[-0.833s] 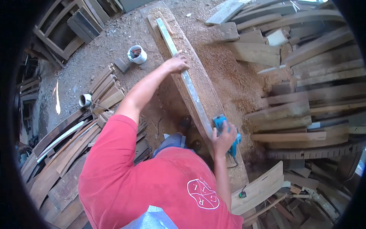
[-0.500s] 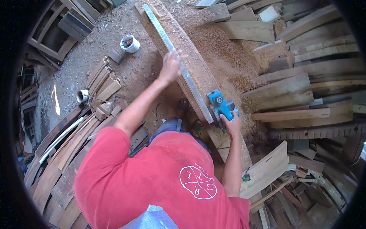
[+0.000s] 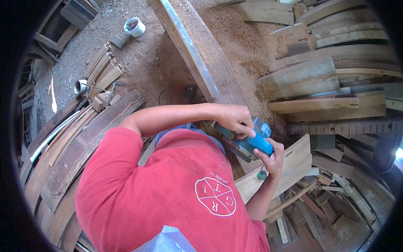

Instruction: The person uses an electric hand planer to smooth the surface and edges of a wood plank. They also use a tape measure to check the width of the plank before picking it up.

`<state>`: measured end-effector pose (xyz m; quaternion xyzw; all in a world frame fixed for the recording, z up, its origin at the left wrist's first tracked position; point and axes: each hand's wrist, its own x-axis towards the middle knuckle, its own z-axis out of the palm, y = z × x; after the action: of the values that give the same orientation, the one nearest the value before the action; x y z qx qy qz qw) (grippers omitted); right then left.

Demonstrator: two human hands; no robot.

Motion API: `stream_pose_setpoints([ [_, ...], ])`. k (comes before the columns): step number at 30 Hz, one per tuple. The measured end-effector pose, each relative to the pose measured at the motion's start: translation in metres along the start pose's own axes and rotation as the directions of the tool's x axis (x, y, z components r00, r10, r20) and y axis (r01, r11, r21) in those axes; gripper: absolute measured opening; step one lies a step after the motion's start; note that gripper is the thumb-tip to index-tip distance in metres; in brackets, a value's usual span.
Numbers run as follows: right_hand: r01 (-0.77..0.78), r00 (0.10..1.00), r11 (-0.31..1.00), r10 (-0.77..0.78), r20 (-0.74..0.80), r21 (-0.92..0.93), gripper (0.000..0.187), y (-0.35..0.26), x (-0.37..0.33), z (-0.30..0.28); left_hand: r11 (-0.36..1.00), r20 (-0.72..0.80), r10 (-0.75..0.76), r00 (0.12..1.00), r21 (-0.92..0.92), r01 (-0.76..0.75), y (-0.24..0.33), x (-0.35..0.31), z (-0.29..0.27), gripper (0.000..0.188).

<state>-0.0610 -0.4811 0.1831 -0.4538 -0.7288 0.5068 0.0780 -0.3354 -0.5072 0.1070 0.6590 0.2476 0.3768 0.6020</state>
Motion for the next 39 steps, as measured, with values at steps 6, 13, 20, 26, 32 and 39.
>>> stream_pose_setpoints([
  [6, -0.020, 0.999, 0.992, 0.026, 0.045, -0.123, 0.039, -0.009, -0.006, 0.008, 0.982, -0.173, -0.103, 0.980, 0.141, 0.128, -0.025, -0.003, 0.040, 0.063],
  [13, -0.135, 0.983, 0.889, 0.063, -0.175, -0.438, 0.040, -0.004, -0.010, 0.085, 0.973, -0.829, -0.154, 0.537, -0.033, 0.229, -0.082, -0.009, 0.069, 0.058],
  [20, -0.272, 0.958, 0.951, 0.253, -0.138, -0.145, 0.042, 0.022, -0.012, 0.072, 0.489, -0.847, 0.341, 0.409, 0.531, 0.692, -0.092, -0.061, 0.034, 0.034],
  [26, -0.323, 0.934, 0.946, 0.315, -0.170, -0.019, 0.040, 0.027, -0.017, 0.076, 0.237, -0.687, 0.328, 0.648, 0.724, 0.648, -0.156, -0.133, 0.017, 0.034],
  [32, -0.363, 0.917, 0.932, 0.359, -0.175, 0.012, 0.039, 0.032, -0.020, 0.073, 0.229, -0.668, 0.348, 0.657, 0.741, 0.632, -0.160, -0.126, 0.023, 0.022],
  [39, -0.285, 0.949, 0.953, 0.266, -0.167, -0.106, 0.047, 0.039, -0.024, 0.072, 0.234, -0.670, 0.338, 0.661, 0.740, 0.630, -0.153, -0.127, 0.021, 0.024],
])
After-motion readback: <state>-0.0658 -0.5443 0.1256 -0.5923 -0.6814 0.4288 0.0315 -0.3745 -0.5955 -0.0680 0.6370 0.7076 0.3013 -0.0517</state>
